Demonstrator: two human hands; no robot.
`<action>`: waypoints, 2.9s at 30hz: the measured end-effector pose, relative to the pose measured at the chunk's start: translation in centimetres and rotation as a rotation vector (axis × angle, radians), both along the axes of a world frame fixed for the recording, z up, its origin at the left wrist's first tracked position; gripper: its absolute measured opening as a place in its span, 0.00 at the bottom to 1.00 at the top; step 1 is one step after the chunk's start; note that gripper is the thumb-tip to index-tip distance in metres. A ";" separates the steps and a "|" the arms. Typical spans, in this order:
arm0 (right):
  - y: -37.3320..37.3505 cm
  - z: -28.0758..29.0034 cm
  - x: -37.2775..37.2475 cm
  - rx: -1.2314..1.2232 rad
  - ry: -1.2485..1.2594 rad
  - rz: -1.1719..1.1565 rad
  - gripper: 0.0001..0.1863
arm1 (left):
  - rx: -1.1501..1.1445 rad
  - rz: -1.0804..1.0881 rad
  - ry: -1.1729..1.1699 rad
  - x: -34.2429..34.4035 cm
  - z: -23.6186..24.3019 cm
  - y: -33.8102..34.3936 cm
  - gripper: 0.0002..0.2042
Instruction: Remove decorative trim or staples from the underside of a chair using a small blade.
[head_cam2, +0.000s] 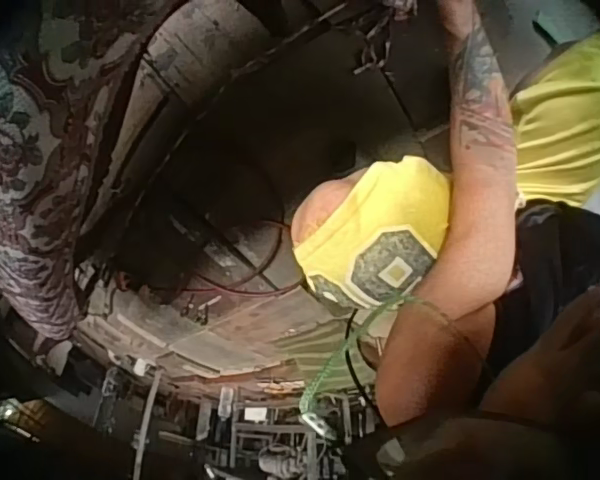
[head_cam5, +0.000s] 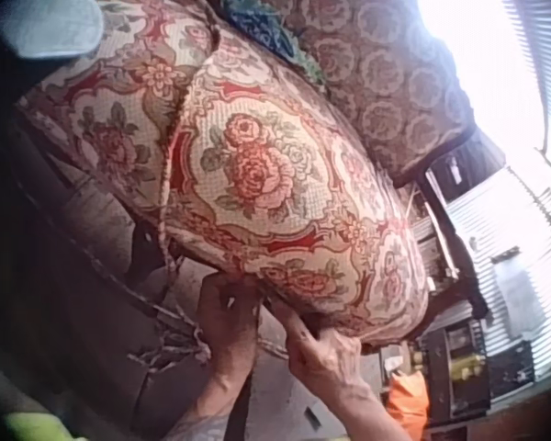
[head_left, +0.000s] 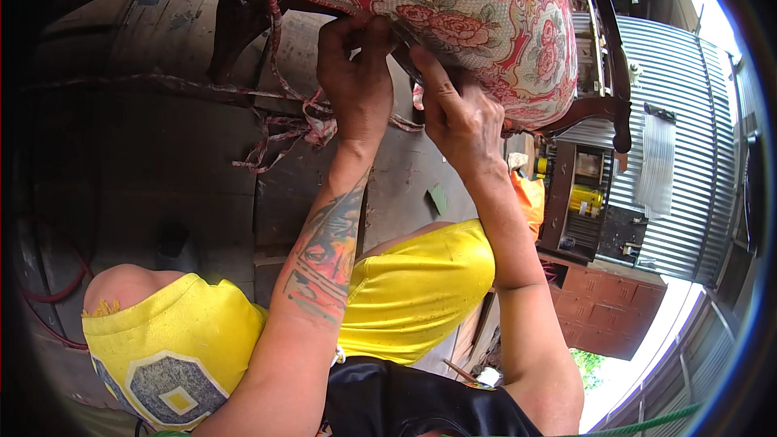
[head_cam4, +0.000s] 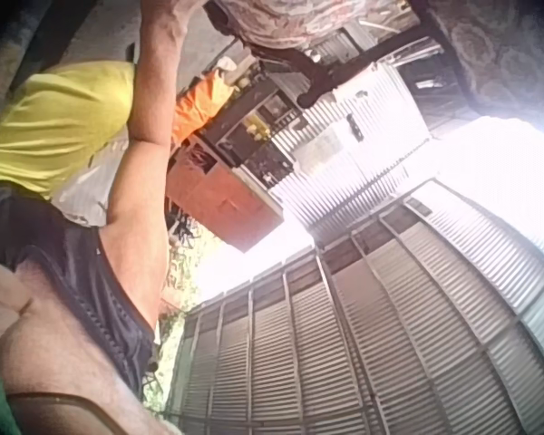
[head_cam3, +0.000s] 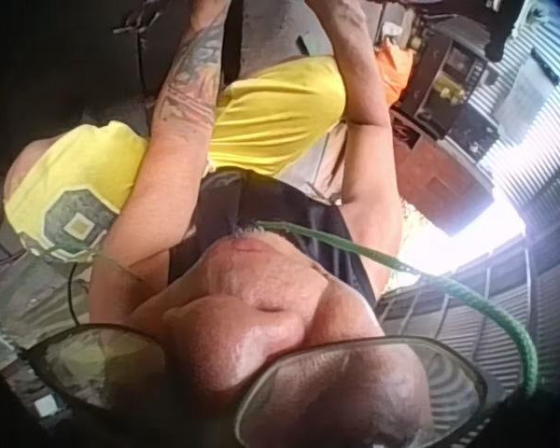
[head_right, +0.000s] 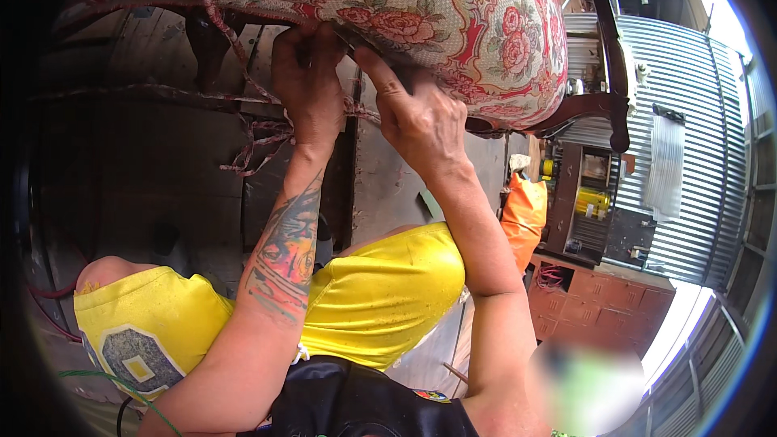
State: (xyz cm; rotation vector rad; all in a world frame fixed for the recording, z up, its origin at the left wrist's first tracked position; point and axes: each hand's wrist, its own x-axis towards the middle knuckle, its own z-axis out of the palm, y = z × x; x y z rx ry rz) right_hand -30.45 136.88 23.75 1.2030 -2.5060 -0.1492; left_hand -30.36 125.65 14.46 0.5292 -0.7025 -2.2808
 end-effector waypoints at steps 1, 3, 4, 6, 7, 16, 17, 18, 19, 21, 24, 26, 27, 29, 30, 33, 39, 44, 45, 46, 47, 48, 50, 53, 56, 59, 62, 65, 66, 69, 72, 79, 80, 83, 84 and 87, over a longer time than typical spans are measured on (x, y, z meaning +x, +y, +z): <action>0.0 -0.1 0.0 -0.030 -0.010 0.005 0.36 | 0.018 0.013 0.011 -0.1 0.1 0.0 0.12; -0.2 -0.4 0.1 -0.032 -0.020 -0.003 0.36 | 0.031 0.022 0.021 -0.3 -0.2 0.1 0.12; -0.2 -0.5 0.0 -0.034 -0.031 -0.007 0.36 | 0.021 0.041 0.016 -0.4 -0.4 0.1 0.12; 0.2 -0.8 -0.1 -0.037 -0.029 -0.011 0.35 | 0.008 0.055 0.007 -0.4 -0.7 0.2 0.12; 0.4 -1.0 -0.2 -0.038 -0.023 -0.011 0.35 | -0.005 0.053 0.000 -0.3 -0.9 0.2 0.12; 3.4 -1.4 0.1 -0.174 -0.081 0.011 0.35 | -0.065 0.040 0.012 -0.1 -0.5 0.0 0.11; 3.6 -1.0 0.4 -0.178 -0.080 0.014 0.35 | -0.096 0.036 -0.023 0.1 -0.3 -0.1 0.10; 3.8 -0.5 0.7 -0.146 -0.067 0.040 0.34 | -0.099 0.039 -0.021 0.1 -0.2 -0.2 0.10; 4.0 0.0 0.8 -0.114 -0.055 0.066 0.34 | -0.061 0.066 0.022 0.2 -0.1 -0.2 0.11; 3.8 0.8 0.6 -0.045 -0.039 0.064 0.34 | -0.021 0.090 0.069 0.2 0.2 -0.3 0.11; 1.9 1.6 0.0 0.027 0.002 0.095 0.34 | 0.041 0.033 0.008 0.0 0.1 -0.6 0.11; 0.9 1.6 -0.5 0.029 0.027 0.131 0.34 | -0.012 0.034 -0.037 -0.3 -0.5 -0.5 0.11; 0.6 1.5 -0.6 0.054 0.029 0.128 0.31 | -0.010 0.038 -0.038 -0.3 -0.5 -0.5 0.11; 0.0 1.7 -0.9 0.081 0.031 0.130 0.28 | 0.008 0.030 -0.024 -0.2 -0.4 -0.4 0.11; -0.2 1.8 -1.1 0.071 0.027 0.123 0.27 | 0.010 0.034 -0.024 -0.2 -0.4 -0.4 0.11; -0.6 2.2 -1.1 0.082 0.022 0.109 0.27 | 0.018 0.058 -0.007 -0.3 -0.5 -0.4 0.11; -0.5 2.3 -1.1 0.125 0.010 0.078 0.29 | 0.075 0.020 -0.002 0.0 -0.1 -0.4 0.10; -0.6 2.3 -1.1 0.117 -0.005 0.061 0.29 | 0.033 0.030 -0.008 -0.3 -0.7 -0.2 0.09; -0.6 2.2 -1.1 0.117 -0.005 0.051 0.30 | 0.034 0.031 -0.009 -0.3 -0.7 -0.2 0.09; -0.6 2.2 -1.0 0.116 -0.005 0.041 0.30 | 0.032 0.034 0.000 -0.4 -0.7 -0.2 0.10; -0.7 2.3 -0.9 0.117 -0.006 0.042 0.30 | 0.031 0.037 0.008 -0.4 -0.7 -0.3 0.10; -0.9 2.4 -0.8 0.135 -0.006 0.022 0.30 | 0.031 0.038 0.007 -0.4 -0.7 -0.3 0.10; -1.0 2.4 -0.5 0.154 -0.005 0.000 0.31 | 0.014 0.045 0.008 -0.5 -0.6 -0.5 0.10; -1.0 1.8 -0.5 0.156 -0.016 -0.015 0.32 | 0.061 0.034 0.038 -0.2 0.0 -0.6 0.10; -0.4 0.9 -0.9 0.098 0.033 0.072 0.41 | 0.062 0.055 0.030 -0.1 0.2 -0.6 0.09; -0.2 0.8 -0.5 0.129 -0.018 0.008 0.42 | 0.058 0.083 0.009 -0.1 0.2 -0.5 0.10; -0.3 0.9 -0.3 0.112 -0.046 -0.031 0.36 | 0.052 0.077 0.008 -0.4 0.0 -0.5 0.10; 0.9 0.4 -0.4 -0.014 -0.038 0.038 0.36 | 0.070 0.065 0.035 -0.5 -0.2 -0.3 0.10; 1.3 0.2 -0.4 -0.003 -0.026 0.019 0.37 | 0.067 0.063 0.035 -0.4 -0.2 -0.3 0.10; 2.8 0.0 -0.5 -0.038 -0.018 0.031 0.38 | 0.062 0.046 0.031 -0.2 0.2 -0.2 0.11; 3.6 1.3 -0.1 -0.056 -0.034 0.060 0.38 | -0.040 0.059 0.013 -0.2 0.2 -0.1 0.11; 0.5 2.3 -0.4 0.066 0.011 0.161 0.37 | 0.035 0.061 -0.006 0.2 0.6 -1.3 0.12; 0.0 2.4 -0.6 0.069 0.012 0.166 0.37 | 0.024 0.059 -0.038 -0.1 0.5 -1.5 0.13; -0.9 2.6 -1.0 0.132 0.032 0.145 0.32 | -0.013 0.111 -0.021 -0.6 -0.2 -0.9 0.14; -1.0 2.6 -1.1 0.142 0.032 0.137 0.31 | -0.012 0.114 -0.023 -0.6 -0.3 -0.9 0.14; -1.3 2.8 -1.2 0.163 0.037 0.120 0.30 | 0.053 0.092 0.028 -0.7 -0.5 -0.9 0.14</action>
